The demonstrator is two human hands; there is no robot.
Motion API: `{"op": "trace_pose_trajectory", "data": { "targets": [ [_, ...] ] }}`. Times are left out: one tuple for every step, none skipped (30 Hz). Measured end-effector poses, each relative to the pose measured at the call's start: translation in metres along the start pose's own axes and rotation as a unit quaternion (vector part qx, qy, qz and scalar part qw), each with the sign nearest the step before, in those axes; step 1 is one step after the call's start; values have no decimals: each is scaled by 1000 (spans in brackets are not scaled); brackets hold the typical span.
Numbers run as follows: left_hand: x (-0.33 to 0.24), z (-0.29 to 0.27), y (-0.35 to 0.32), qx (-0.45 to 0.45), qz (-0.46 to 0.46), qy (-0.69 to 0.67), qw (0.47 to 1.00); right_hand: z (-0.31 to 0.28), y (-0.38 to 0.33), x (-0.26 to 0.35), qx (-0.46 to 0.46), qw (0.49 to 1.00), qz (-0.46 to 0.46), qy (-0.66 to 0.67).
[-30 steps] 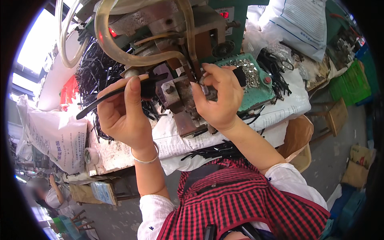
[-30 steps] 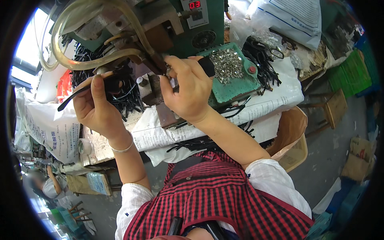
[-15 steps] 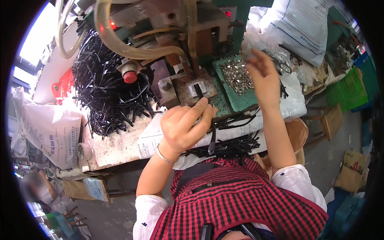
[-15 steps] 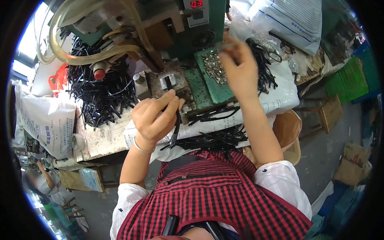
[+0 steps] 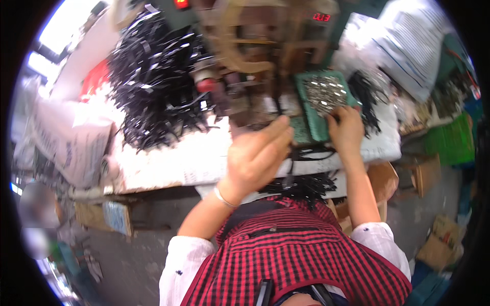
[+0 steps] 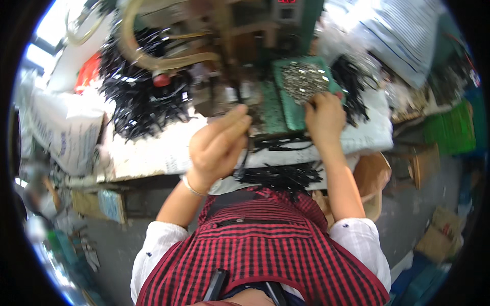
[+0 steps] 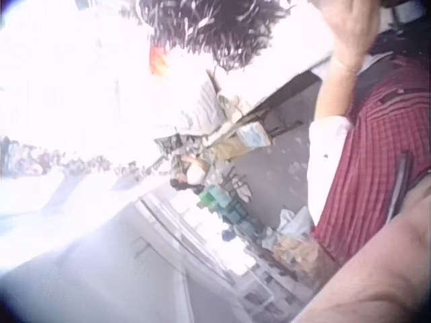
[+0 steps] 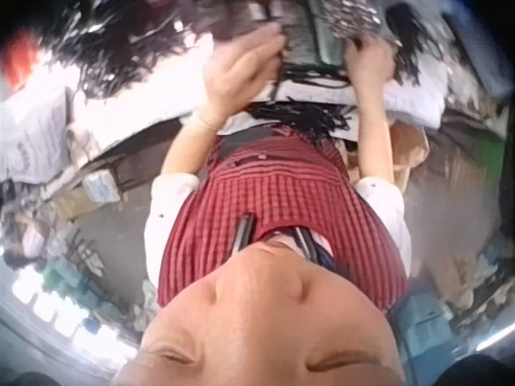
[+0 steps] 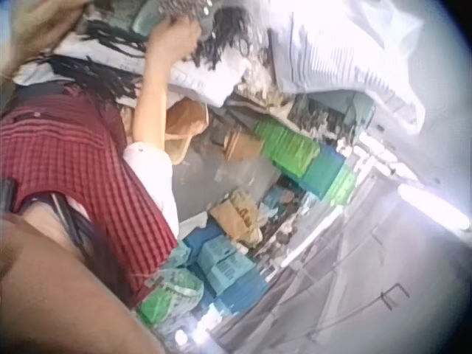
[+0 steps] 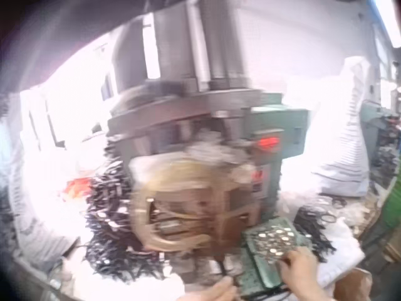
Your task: The person repeatedly picks a black cable and a small metallic component, inserts them into a press machine, and operates the lever to crimp the connector onto the cable. The finished assemblies are placed into a pile on the table.
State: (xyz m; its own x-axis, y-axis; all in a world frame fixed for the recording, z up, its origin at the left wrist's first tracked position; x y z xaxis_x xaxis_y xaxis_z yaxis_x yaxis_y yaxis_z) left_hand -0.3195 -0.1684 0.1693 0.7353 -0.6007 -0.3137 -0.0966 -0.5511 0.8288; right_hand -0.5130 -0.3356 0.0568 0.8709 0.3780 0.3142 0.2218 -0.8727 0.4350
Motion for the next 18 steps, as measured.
{"op": "trace_pose_trajectory", "data": {
  "targets": [
    [2,-5,-11,-28,-42,-22,998,-2,0,2,4,1000,-14,14],
    [-2,-12,-27,-25,-52,-17,998,-8,-4,4,-21,998,-48,38],
    [-8,-18,-43,-18,-64,-15,998,-10,-10,2,-18,998,-51,44],
    [-10,-31,-55,-22,-74,17,997,-8,-5,6,-20,997,-64,46],
    [-8,-50,-67,-23,-99,62,993,-8,-9,8,-16,997,-69,39],
    [-6,-71,-74,-23,-121,143,982,-7,-16,3,-14,998,-44,41],
    [-5,-99,-69,-86,-127,194,969,-10,-15,1,-21,999,-23,39],
    [-2,-132,-66,-201,-128,162,958,-13,-9,4,-30,998,-10,46],
    [2,-155,-57,-266,-130,148,943,-14,-7,-2,-23,995,29,92],
    [9,-174,-48,-279,-161,181,929,-12,-6,-6,-10,987,69,145],
    [16,-180,-34,-232,-136,219,938,-9,-7,-11,1,975,109,194],
    [28,-171,-20,-147,-134,247,948,-11,-4,-3,-10,971,90,220],
    [42,-159,-7,-61,-131,272,952,-13,3,5,-21,967,73,245],
    [67,-142,-8,11,-125,281,951,-16,9,11,-34,962,55,266],
    [95,-120,-21,81,-120,290,946,-11,13,12,-25,962,59,266],
    [125,-102,-43,131,-151,344,917,0,15,11,-15,961,64,267],
    [154,-84,-70,180,-181,396,882,7,17,10,-4,961,68,269],
    [179,-71,-92,154,-181,366,900,9,13,4,14,948,111,299]
  ]
}}
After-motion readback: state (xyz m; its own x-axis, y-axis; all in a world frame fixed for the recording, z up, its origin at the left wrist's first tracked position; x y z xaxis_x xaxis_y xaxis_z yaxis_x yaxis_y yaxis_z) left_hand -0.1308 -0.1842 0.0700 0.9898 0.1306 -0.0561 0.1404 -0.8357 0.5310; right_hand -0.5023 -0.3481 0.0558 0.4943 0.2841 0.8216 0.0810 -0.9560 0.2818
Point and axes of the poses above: each hand's wrist, its own y-axis towards the middle knuckle, its own z-axis out of the palm, x = y × z, the point moved 9 cm from there along y, towards the middle knuckle, and after that the axes turned 5 degrees about -y, right-handed, at the moved point
